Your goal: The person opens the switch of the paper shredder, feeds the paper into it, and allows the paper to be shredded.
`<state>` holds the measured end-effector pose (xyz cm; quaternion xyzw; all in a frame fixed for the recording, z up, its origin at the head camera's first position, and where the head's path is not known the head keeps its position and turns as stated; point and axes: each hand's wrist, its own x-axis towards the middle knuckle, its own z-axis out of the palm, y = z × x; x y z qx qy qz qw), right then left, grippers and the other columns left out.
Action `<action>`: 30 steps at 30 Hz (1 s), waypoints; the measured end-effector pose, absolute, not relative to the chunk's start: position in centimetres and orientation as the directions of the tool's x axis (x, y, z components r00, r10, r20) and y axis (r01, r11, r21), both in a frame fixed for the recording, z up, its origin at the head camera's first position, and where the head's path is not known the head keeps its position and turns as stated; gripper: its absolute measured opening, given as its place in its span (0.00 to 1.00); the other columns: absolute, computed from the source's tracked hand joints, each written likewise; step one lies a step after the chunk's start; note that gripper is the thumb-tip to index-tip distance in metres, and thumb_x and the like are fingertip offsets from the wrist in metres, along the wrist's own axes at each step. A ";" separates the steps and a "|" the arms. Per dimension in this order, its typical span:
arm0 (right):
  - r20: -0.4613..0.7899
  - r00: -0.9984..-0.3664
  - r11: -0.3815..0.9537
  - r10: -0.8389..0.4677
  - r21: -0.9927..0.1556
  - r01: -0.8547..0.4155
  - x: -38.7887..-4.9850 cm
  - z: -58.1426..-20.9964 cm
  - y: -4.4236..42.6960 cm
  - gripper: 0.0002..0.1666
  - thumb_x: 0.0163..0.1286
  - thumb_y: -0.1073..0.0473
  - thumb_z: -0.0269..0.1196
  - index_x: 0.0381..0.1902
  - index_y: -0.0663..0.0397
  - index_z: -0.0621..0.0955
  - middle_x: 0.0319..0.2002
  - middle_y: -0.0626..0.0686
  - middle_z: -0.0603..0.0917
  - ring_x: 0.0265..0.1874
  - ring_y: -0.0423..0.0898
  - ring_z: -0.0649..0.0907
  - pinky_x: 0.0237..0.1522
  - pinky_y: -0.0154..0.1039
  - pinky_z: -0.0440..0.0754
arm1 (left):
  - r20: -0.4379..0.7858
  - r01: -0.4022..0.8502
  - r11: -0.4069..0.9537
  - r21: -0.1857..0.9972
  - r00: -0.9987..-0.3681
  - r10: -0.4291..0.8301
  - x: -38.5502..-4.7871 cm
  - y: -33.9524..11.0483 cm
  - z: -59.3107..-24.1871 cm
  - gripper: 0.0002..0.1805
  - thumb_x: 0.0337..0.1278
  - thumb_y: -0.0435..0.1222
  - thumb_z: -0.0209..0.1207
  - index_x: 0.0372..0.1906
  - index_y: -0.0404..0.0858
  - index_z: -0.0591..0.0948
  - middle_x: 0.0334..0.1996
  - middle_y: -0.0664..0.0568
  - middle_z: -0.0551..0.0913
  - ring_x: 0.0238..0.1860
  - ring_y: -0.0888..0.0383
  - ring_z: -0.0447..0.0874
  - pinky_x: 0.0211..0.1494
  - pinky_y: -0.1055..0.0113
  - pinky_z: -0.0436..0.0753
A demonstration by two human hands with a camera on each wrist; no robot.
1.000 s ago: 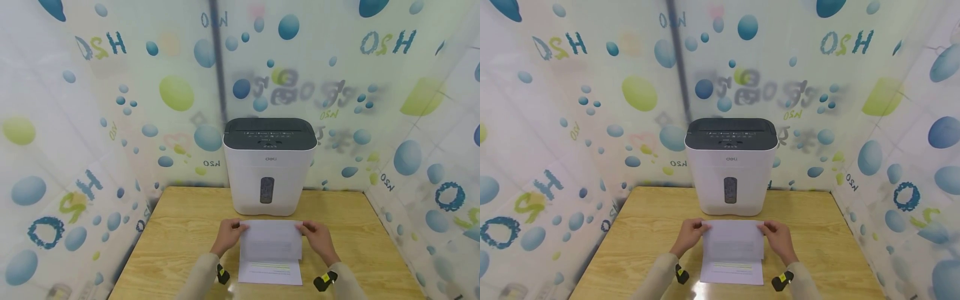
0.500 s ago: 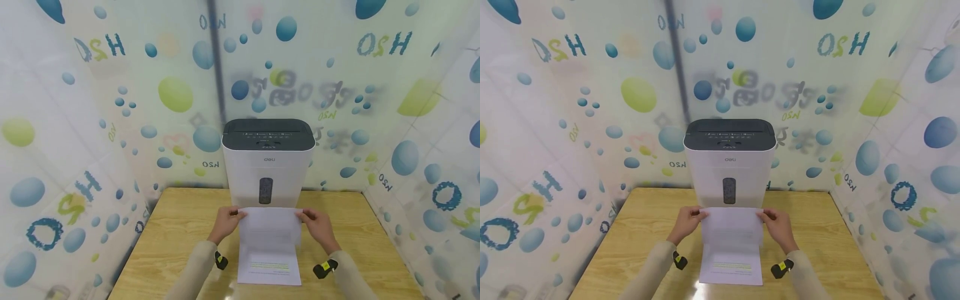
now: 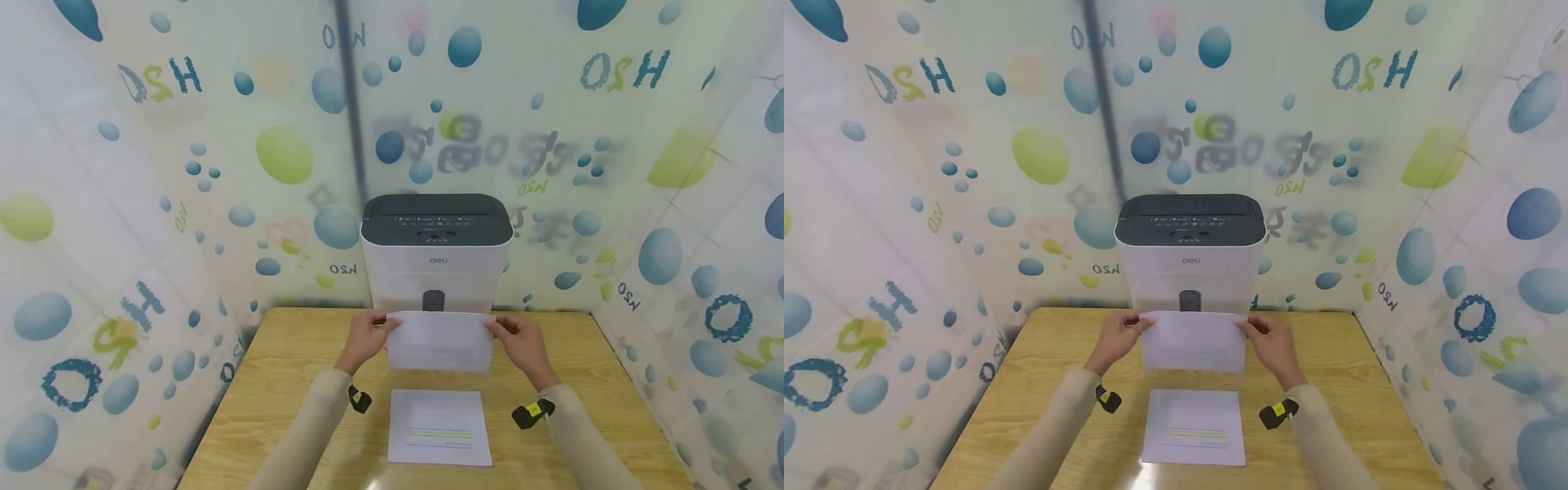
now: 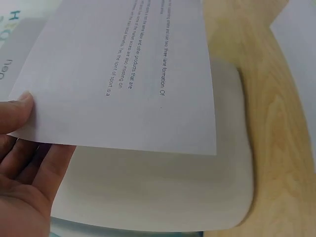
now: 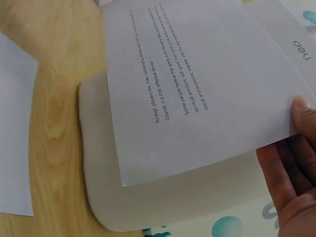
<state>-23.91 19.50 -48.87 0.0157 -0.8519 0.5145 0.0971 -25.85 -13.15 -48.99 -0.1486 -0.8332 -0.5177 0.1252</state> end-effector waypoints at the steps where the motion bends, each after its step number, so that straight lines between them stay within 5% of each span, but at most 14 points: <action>1: 0.195 -0.978 0.469 0.070 -0.872 -0.140 -24.0 -48.6 19.5 0.18 0.70 0.48 0.70 0.45 0.57 0.89 0.39 0.55 0.90 0.34 0.41 0.83 0.34 0.31 0.79 | 0.371 0.385 0.423 0.821 -0.921 0.119 -26.0 -13.2 -48.6 0.26 0.64 0.36 0.68 0.14 0.43 0.66 0.14 0.59 0.63 0.20 0.63 0.62 0.26 0.72 0.65; 16: 0.352 -0.935 0.458 0.039 -0.838 -0.297 -25.4 -44.2 20.2 0.16 0.69 0.49 0.71 0.41 0.56 0.89 0.34 0.50 0.88 0.30 0.36 0.80 0.30 0.30 0.77 | 0.426 0.432 0.457 0.778 -0.896 0.121 -27.6 -12.7 -43.7 0.16 0.64 0.38 0.67 0.20 0.39 0.80 0.16 0.58 0.72 0.22 0.61 0.69 0.27 0.70 0.69; 27: 0.371 -0.928 0.435 0.025 -0.840 -0.324 -26.3 -40.1 20.2 0.19 0.70 0.45 0.69 0.42 0.57 0.88 0.34 0.48 0.89 0.32 0.35 0.85 0.37 0.28 0.83 | 0.474 0.478 0.467 0.744 -0.870 0.135 -28.5 -12.9 -39.1 0.11 0.65 0.40 0.67 0.29 0.38 0.88 0.22 0.50 0.86 0.25 0.62 0.78 0.33 0.71 0.78; 30: 0.383 -0.923 0.435 0.018 -0.835 -0.338 -26.5 -38.9 20.1 0.19 0.70 0.45 0.69 0.41 0.57 0.88 0.33 0.45 0.89 0.33 0.37 0.84 0.37 0.27 0.81 | 0.483 0.491 0.463 0.737 -0.863 0.146 -28.5 -13.0 -38.0 0.12 0.66 0.40 0.67 0.28 0.37 0.87 0.19 0.49 0.82 0.22 0.60 0.73 0.27 0.69 0.72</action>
